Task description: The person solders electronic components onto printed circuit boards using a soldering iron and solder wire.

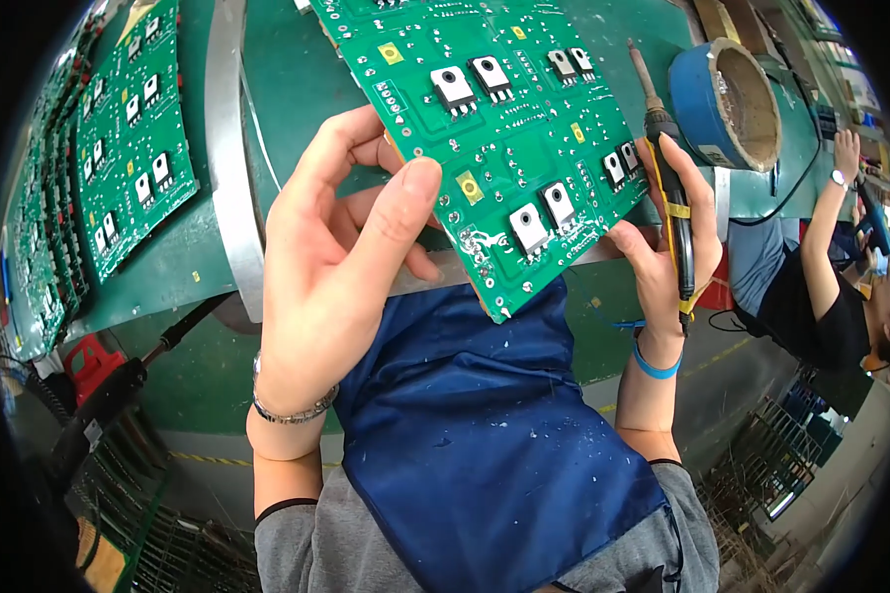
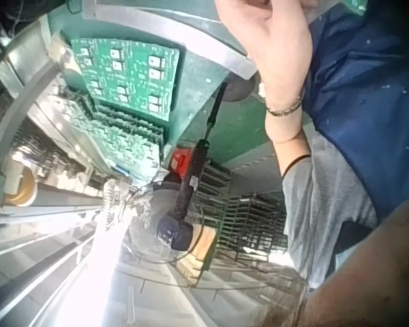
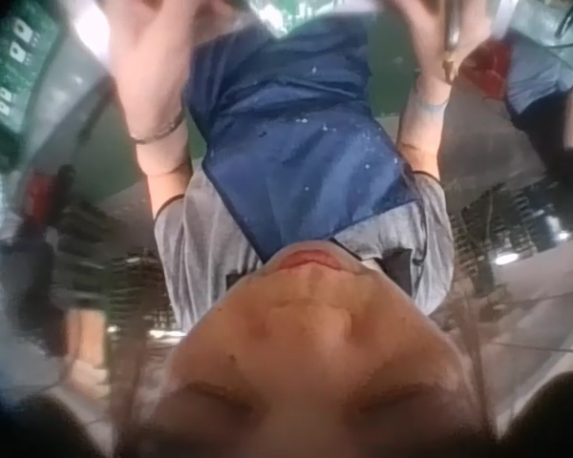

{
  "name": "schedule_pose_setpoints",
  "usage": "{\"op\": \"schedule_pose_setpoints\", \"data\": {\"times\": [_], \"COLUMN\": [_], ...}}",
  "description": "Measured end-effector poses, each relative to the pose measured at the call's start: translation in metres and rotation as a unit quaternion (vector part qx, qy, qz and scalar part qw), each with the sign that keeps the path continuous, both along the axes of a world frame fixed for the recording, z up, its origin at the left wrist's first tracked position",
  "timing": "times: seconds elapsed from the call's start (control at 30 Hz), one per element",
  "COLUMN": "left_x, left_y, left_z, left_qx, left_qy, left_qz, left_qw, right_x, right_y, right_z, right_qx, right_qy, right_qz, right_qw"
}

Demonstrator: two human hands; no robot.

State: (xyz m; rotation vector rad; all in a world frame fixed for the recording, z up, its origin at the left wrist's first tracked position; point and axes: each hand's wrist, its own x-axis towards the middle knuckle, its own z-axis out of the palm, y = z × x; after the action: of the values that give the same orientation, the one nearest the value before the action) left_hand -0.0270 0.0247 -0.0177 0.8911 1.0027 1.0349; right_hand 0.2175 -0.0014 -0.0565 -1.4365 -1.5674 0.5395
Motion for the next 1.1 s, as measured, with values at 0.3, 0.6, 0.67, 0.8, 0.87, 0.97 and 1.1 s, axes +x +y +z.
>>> {"op": "schedule_pose_setpoints", "data": {"times": [0.3,0.6,0.67,0.8,0.87,0.97,1.1], "left_x": [0.018,0.019,0.020,0.020,0.018,0.014,0.014], "left_y": [-0.002,0.000,0.000,-0.002,-0.003,-0.004,-0.005], "left_z": [0.009,0.010,0.010,0.007,0.005,0.003,0.001], "left_qx": [0.038,0.047,0.053,0.050,0.058,0.034,0.019], "left_qy": [0.016,0.010,0.012,0.011,0.011,0.005,-0.017], "left_qz": [0.047,0.046,0.049,0.047,0.043,0.044,0.064], "left_qw": [0.998,0.998,0.997,0.998,0.997,0.998,0.998], "right_x": [0.004,0.004,0.005,0.004,0.003,0.001,0.001], "right_y": [0.000,0.000,0.000,0.002,0.002,0.000,0.003], "right_z": [0.001,-0.001,-0.001,-0.003,-0.002,0.000,0.002], "right_qx": [-0.016,-0.011,-0.012,0.006,0.013,-0.005,0.045], "right_qy": [0.044,0.044,0.035,0.050,0.057,0.091,0.102], "right_qz": [-0.015,-0.018,-0.016,-0.011,-0.013,-0.038,-0.020], "right_qw": [0.999,0.999,0.999,0.999,0.998,0.995,0.994]}}
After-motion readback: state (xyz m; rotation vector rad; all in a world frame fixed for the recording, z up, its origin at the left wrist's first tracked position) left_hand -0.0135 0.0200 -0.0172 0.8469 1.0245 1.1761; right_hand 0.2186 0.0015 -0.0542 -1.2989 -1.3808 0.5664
